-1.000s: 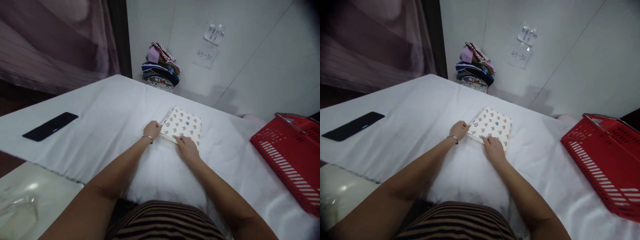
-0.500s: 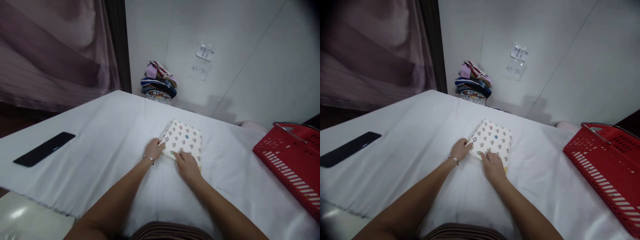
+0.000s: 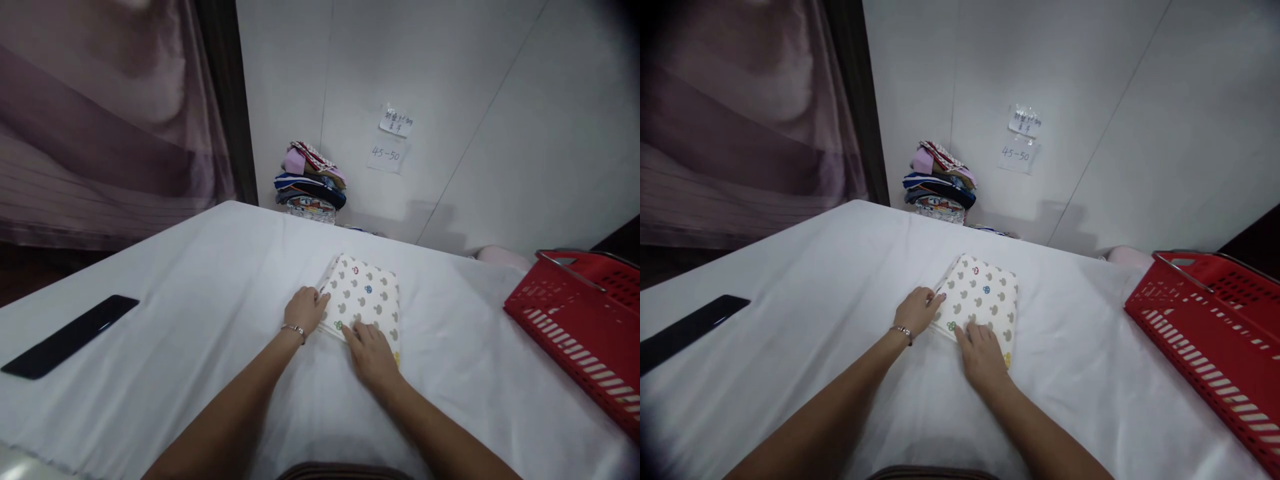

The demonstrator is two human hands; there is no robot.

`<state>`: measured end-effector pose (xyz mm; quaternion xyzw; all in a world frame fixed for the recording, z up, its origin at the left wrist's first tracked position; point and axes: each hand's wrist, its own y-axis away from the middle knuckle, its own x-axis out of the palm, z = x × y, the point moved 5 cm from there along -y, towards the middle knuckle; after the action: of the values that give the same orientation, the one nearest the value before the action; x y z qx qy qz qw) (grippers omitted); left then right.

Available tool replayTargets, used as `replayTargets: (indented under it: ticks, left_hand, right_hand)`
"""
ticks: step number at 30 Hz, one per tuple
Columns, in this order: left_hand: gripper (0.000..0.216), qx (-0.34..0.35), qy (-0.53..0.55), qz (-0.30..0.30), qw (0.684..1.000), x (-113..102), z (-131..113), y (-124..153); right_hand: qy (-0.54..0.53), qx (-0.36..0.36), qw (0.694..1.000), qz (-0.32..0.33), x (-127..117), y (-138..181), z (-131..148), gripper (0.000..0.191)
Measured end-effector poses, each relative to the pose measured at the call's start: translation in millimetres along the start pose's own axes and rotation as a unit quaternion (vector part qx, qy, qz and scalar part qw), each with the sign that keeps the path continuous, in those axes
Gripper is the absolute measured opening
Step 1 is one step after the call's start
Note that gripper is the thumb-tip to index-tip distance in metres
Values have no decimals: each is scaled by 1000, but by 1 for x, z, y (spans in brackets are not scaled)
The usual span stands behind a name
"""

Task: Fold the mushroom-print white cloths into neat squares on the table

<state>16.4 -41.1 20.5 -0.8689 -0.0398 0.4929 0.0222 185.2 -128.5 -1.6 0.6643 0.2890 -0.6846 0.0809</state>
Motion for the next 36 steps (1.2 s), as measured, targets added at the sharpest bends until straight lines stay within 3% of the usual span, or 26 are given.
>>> replayTargets:
  ticks: [4,7,12,15,19,23,26,29,32,36]
  left_hand:
    - [42,3,-21,23,1000,-2,-21,-30]
    - [45,-18,-36,68,997,8,-28,-50]
    - [37,-43,-27,77,996,27,-19,-57]
    - [34,-49,-11,66,997,32,-11,-54]
    - [30,-51,2,66,996,33,-7,-51]
    - [29,-60,10,52,997,30,-8,-50]
    - [34,-68,21,35,997,26,-7,-50]
    - [44,-91,43,72,992,27,-5,-52]
    - [44,-102,46,123,986,34,-7,-51]
    - [43,-90,77,154,981,49,-15,-30]
  right_hand:
    - [-8,2,1000,0,1,0,0,51]
    - [-17,1,1000,-6,3,0,-1,50]
    - [-65,18,998,-12,-2,3,-3,47]
    - [-169,32,985,-9,-11,1,-10,39]
    - [-320,106,940,-54,-20,-12,-50,26]
    - [-276,211,923,-165,-16,-26,-115,32]
    - [-287,325,888,-152,11,-28,-155,52]
    - [-382,423,813,-117,42,-27,-174,71]
    - [-433,441,779,-108,52,-34,-178,80]
    - [-443,412,789,-107,41,-50,-196,76]
